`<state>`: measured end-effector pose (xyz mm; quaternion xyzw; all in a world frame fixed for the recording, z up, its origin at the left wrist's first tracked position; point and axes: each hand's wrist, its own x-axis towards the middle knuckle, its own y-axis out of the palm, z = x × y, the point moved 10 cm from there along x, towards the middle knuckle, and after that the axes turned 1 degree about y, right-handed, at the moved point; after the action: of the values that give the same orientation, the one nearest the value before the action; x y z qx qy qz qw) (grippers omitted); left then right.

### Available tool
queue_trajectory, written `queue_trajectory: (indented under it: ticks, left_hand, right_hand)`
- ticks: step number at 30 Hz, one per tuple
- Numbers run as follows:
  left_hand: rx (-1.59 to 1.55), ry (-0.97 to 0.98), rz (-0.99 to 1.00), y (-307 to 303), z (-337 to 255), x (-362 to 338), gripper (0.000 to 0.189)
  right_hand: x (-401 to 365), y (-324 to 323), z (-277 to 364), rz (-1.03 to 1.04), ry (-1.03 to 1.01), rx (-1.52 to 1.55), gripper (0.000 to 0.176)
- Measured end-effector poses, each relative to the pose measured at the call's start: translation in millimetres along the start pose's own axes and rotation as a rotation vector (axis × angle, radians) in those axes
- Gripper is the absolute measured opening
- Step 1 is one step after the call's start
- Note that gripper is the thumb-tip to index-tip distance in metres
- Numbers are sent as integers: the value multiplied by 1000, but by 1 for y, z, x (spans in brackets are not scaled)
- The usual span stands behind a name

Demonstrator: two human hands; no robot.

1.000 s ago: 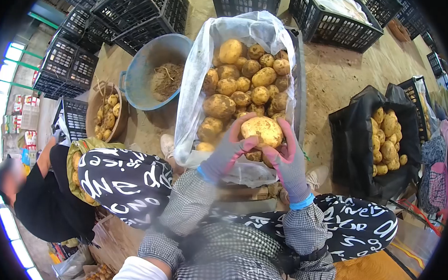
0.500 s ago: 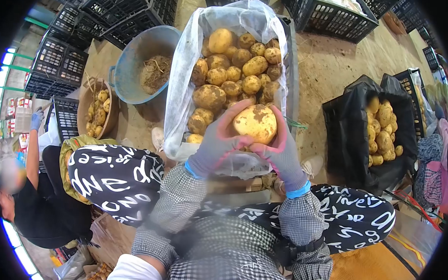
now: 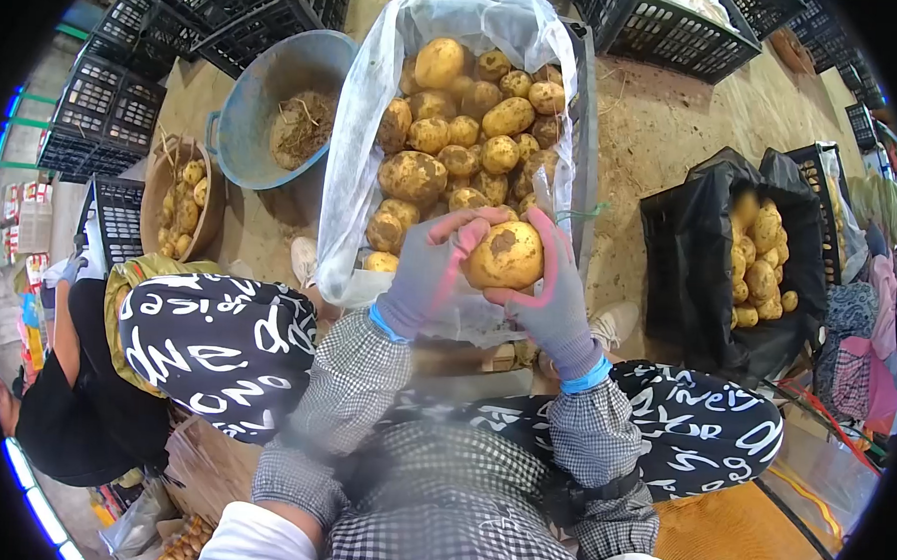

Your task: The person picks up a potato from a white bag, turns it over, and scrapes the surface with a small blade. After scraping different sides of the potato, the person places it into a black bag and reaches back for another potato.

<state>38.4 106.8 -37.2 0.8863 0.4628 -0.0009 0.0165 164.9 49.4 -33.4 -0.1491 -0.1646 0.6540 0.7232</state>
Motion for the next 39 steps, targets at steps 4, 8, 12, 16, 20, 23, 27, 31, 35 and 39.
queue_trajectory:
  ticks: [4, 8, 12, 16, 20, 23, 27, 31, 35, 39]
  left_hand:
    - [121, 62, -114, 9, 6, -3, 60]
    - [-48, -156, -61, 8, 20, -9, 51]
    - [-62, -139, -63, -5, 25, -3, 50]
    - [-768, -577, 42, 31, 37, -19, 55]
    - [-416, -172, -58, 6, 13, -5, 72]
    - [-353, -44, -77, 0, -10, 4, 82]
    - [-256, 16, -24, 4, -27, -1, 83]
    - [-365, -147, -26, -3, -1, -4, 75]
    - [-399, -118, -71, 1, -12, -3, 63]
    - [-276, -53, -70, 14, -15, -6, 58]
  right_hand:
    - [3, -1, 11, 2, -33, -80, 95]
    - [4, -4, 27, 29, -15, -79, 92]
    - [-1, 1, 21, -15, -148, -105, 88]
    - [-2, -7, 22, -93, -200, -130, 86]
    - [2, -6, -6, -94, 144, 658, 85]
    - [4, -1, 6, 65, 212, 1079, 82]
    - [-1, 3, 7, 152, 345, 1085, 78]
    - [-3, 8, 3, 176, 337, 1097, 82]
    - [2, 5, 11, 142, 217, 1134, 85]
    - [-3, 3, -4, 18, 299, 931, 76]
